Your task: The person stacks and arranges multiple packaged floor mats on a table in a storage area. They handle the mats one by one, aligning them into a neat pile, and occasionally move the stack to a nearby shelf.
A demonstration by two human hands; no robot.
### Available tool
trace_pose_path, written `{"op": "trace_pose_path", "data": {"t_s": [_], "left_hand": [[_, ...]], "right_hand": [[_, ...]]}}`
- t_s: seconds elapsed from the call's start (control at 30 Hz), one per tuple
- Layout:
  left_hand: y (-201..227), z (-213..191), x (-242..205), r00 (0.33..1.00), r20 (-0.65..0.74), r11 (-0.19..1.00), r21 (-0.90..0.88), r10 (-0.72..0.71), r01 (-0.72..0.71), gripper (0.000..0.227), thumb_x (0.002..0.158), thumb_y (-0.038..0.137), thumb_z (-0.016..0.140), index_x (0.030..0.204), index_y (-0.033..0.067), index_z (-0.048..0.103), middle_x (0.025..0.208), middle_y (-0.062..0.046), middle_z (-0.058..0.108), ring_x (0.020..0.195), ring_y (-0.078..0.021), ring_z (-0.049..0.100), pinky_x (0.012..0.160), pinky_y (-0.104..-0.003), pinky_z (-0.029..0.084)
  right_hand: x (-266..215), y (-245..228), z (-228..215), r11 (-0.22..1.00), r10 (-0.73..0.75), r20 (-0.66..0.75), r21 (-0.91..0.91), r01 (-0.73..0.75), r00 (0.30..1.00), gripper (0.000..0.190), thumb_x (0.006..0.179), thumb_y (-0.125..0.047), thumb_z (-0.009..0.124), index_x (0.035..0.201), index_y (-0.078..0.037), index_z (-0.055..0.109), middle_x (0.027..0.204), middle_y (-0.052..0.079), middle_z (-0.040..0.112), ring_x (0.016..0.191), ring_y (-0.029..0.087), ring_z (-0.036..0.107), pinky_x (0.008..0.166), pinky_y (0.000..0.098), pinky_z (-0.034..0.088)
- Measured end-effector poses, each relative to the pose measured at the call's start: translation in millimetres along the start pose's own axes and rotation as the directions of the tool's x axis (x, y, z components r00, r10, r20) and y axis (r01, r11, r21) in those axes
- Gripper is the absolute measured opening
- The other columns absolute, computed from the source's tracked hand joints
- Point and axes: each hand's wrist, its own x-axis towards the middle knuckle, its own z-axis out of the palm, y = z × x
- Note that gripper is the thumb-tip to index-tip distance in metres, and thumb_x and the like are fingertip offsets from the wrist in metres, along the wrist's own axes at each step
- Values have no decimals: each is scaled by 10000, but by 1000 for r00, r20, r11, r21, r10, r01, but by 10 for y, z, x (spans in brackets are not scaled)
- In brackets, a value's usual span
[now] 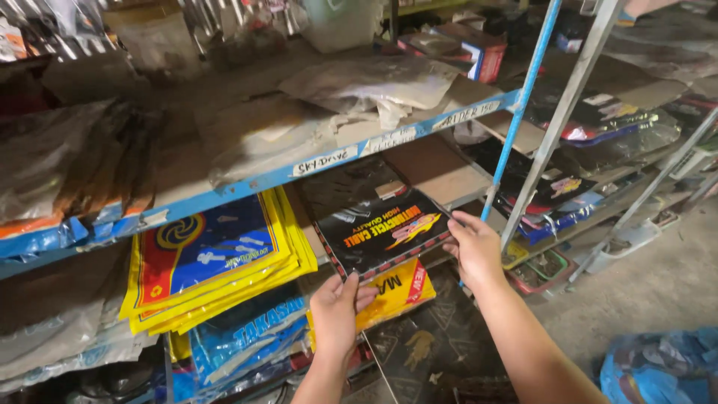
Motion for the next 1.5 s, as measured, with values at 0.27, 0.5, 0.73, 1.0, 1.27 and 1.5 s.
{"op": "trace_pose_path", "data": {"t_s": [0.27,0.5,0.73,1.0,1.27,1.5], "left_hand": [[136,-40,71,999,-1,993,106,-44,44,243,1027,105,596,969,-123,657,853,-244,742,632,-245,647,606,-313,536],[104,-79,186,999,-27,998,57,23,-22,213,1033,78,579,944,-109,630,817,-249,736,588,-242,622,560,-299,477],[153,-57,222,998,-52,997,75,-19,23,260,1037,86,568,1024,-148,680,880,-265,750,621,-242,615,603,-314,502],[199,26,194,993,-115,998,62,-10,17,259,1066,119,563,951,-105,619,828,-236,723,623,-230,610,610,-314,501],[153,5,213,995,-81,997,49,-51,55,270,1068,136,555,964,-107,611,857,-255,735,630,-233,610,603,-309,500],[136,47,279,994,-111,1000,10,1,0,270,1074,121,546,945,-102,624,839,-218,719,623,-218,597,603,-308,488]], "right_hand": [[52,-199,151,997,47,26,-59,-45,999,372,933,22,640,1302,66,662,953,159,674,722,156,595,611,251,526],[-51,-299,221,996,86,89,-25,-84,992,442,912,49,637,1351,89,605,959,182,666,768,192,617,665,282,539],[124,-149,143,998,62,100,-13,-61,993,352,904,51,651,1249,113,624,954,199,661,774,217,614,665,303,517],[212,-80,124,994,45,83,-98,-37,996,298,914,47,653,1207,102,660,899,154,644,746,176,580,629,280,515],[209,-77,74,998,48,99,-39,-44,994,319,907,39,648,1222,92,643,926,157,650,768,185,590,662,298,527],[149,-138,143,998,52,85,-34,-49,995,297,901,42,661,1194,88,655,938,158,661,773,189,599,676,301,542]]}}
